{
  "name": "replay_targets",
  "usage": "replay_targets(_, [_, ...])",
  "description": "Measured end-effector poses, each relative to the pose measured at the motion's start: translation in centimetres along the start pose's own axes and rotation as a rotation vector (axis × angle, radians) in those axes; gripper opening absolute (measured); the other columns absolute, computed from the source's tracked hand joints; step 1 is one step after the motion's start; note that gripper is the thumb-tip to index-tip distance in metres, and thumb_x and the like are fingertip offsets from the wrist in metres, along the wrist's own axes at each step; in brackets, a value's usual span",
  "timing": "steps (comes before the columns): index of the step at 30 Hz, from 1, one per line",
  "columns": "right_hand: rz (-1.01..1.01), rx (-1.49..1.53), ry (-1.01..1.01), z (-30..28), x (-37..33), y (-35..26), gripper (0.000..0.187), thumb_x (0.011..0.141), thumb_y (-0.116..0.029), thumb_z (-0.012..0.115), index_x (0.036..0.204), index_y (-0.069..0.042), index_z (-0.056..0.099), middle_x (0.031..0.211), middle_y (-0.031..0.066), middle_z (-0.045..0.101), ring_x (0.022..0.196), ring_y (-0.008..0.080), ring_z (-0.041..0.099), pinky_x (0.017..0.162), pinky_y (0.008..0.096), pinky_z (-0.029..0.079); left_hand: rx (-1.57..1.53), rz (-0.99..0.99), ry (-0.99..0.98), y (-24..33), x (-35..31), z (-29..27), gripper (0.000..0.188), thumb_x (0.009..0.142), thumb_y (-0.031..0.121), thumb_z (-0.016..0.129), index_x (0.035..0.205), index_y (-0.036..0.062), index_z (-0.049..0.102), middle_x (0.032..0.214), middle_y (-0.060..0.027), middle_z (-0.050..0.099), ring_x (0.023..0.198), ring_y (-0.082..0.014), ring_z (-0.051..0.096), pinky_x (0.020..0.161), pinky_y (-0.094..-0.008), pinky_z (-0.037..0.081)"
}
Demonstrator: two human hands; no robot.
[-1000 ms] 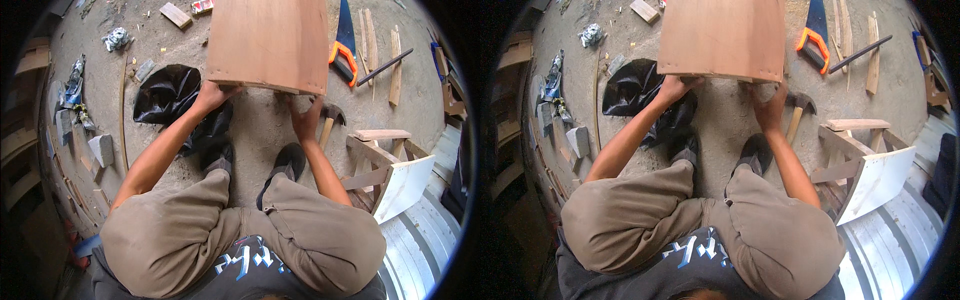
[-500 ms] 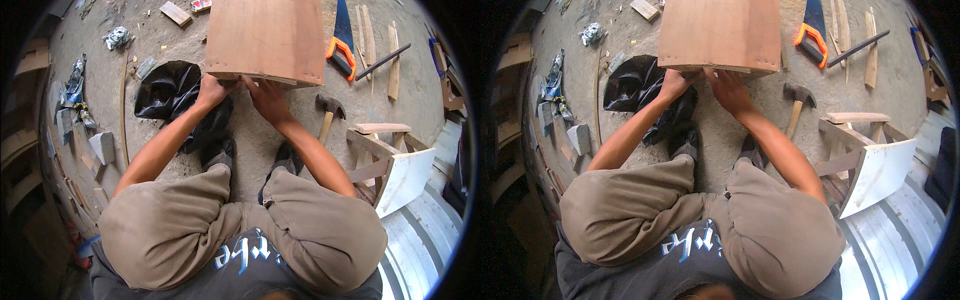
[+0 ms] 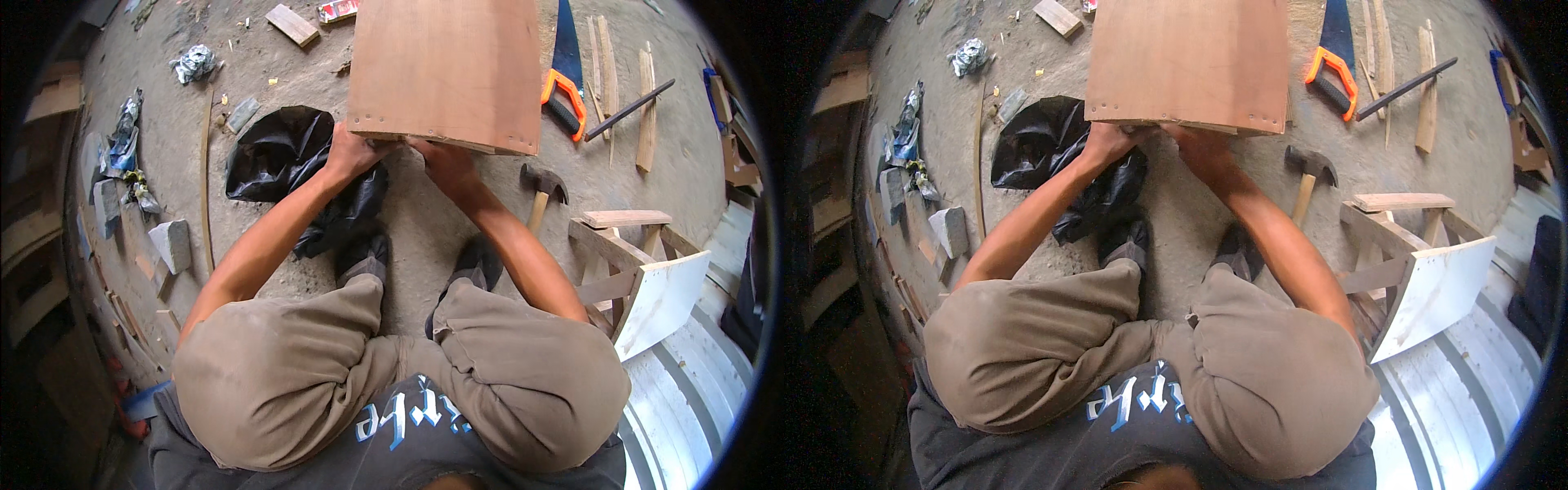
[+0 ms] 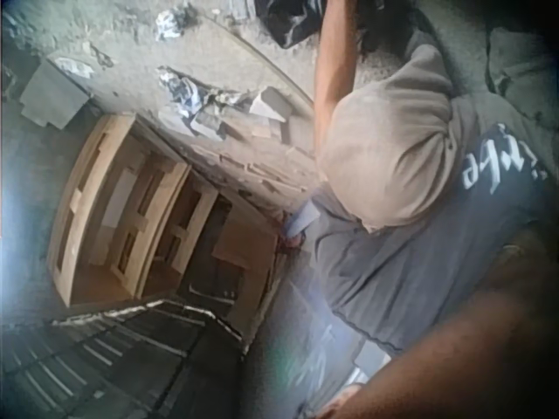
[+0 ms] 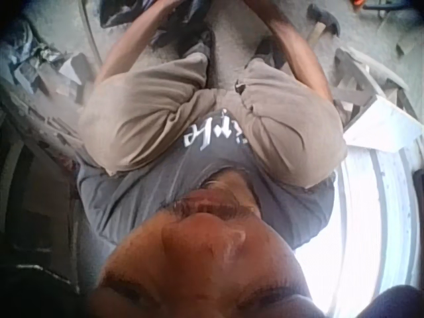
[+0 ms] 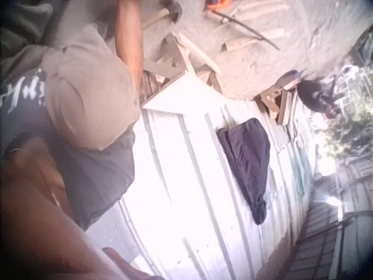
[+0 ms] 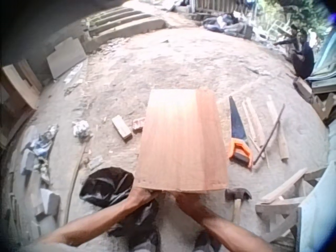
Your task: The person assembles a small wooden structure by fitting pieces together and securing them with nails. They use a hammer to drive nails into the wood and a metal ruler to measure and align the components.
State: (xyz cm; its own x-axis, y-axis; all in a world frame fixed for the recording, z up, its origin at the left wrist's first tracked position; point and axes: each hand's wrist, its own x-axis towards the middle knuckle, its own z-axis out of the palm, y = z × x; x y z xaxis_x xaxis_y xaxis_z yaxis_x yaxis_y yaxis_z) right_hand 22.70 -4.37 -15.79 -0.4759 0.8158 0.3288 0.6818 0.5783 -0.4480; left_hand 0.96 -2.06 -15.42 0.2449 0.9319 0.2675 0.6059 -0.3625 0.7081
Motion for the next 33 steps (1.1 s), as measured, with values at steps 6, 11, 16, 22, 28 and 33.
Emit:
replay_targets(6, [0.039,-0.066,0.014,-0.3,-1.5,-1.3,0.052,0.077,0.004,0.061,0.128,-0.007,0.06,0.129,0.0173,0.058,0.123,0.0376,0.052,0.104,0.0491,0.041,0.051,0.02,-0.043,0.6,0.2,-0.4,0.046,0.071,0.038,0.085,0.104,0.0087,0.071,0.101,-0.0131,0.072,0.094,-0.0341,0.069,0.08,-0.0421,0.055])
replay_targets(11, [0.085,-0.144,-0.132,-0.7,-3.6,-2.8,0.062,0.081,-0.002,0.06,0.14,0.004,0.043,0.139,0.0211,0.045,0.133,0.0381,0.042,0.115,0.0496,0.032,0.009,-0.249,0.018,2.8,-0.5,0.1,0.048,0.072,0.041,0.084,0.106,0.0096,0.071,0.102,-0.0153,0.071,0.096,-0.035,0.068,0.081,-0.0431,0.054])
replay_targets(16, [0.064,-0.106,-0.152,-1.2,-3.5,-3.0,0.065,0.085,-0.007,0.058,0.144,0.006,0.036,0.142,0.0236,0.042,0.136,0.0387,0.038,0.117,0.0494,0.028,0.047,-0.256,-0.025,2.6,-0.7,-0.1,0.049,0.072,0.039,0.084,0.108,0.0099,0.07,0.102,-0.015,0.071,0.096,-0.0349,0.068,0.081,-0.042,0.054])
replay_targets(22, [0.108,0.233,0.113,-1.8,-7.2,-2.4,0.042,0.086,-0.003,0.065,0.127,-0.002,0.058,0.132,0.0206,0.054,0.127,0.0383,0.05,0.107,0.0446,0.042,-0.079,-0.209,-0.233,0.4,-1.6,-1.9,0.051,0.077,0.03,0.082,0.118,0.0053,0.064,0.119,-0.0191,0.064,0.111,-0.0363,0.061,0.093,-0.0427,0.048])
replay_targets(28, [0.398,0.309,0.313,-3.1,-9.9,-1.9,0.02,0.084,-0.001,0.069,0.104,-0.002,0.065,0.1,0.0182,0.066,0.098,0.0365,0.064,0.085,0.0425,0.051,-0.065,-0.255,-0.183,2.4,-2.2,-1.8,0.053,0.083,0.026,0.077,0.125,0.0003,0.058,0.129,-0.0231,0.058,0.123,-0.0378,0.054,0.103,-0.0427,0.042])
replay_targets(33, [0.556,0.404,0.329,-4.9,-9.9,-0.6,0.014,0.086,-0.003,0.071,0.099,-0.001,0.066,0.088,0.0172,0.068,0.08,0.0282,0.067,0.073,0.0359,0.052,0.036,-0.2,-0.149,4.5,-3.1,-3.3,0.042,0.082,0.016,0.075,0.116,-0.002,0.061,0.102,-0.0201,0.068,0.096,-0.0375,0.065,0.084,-0.0418,0.051])
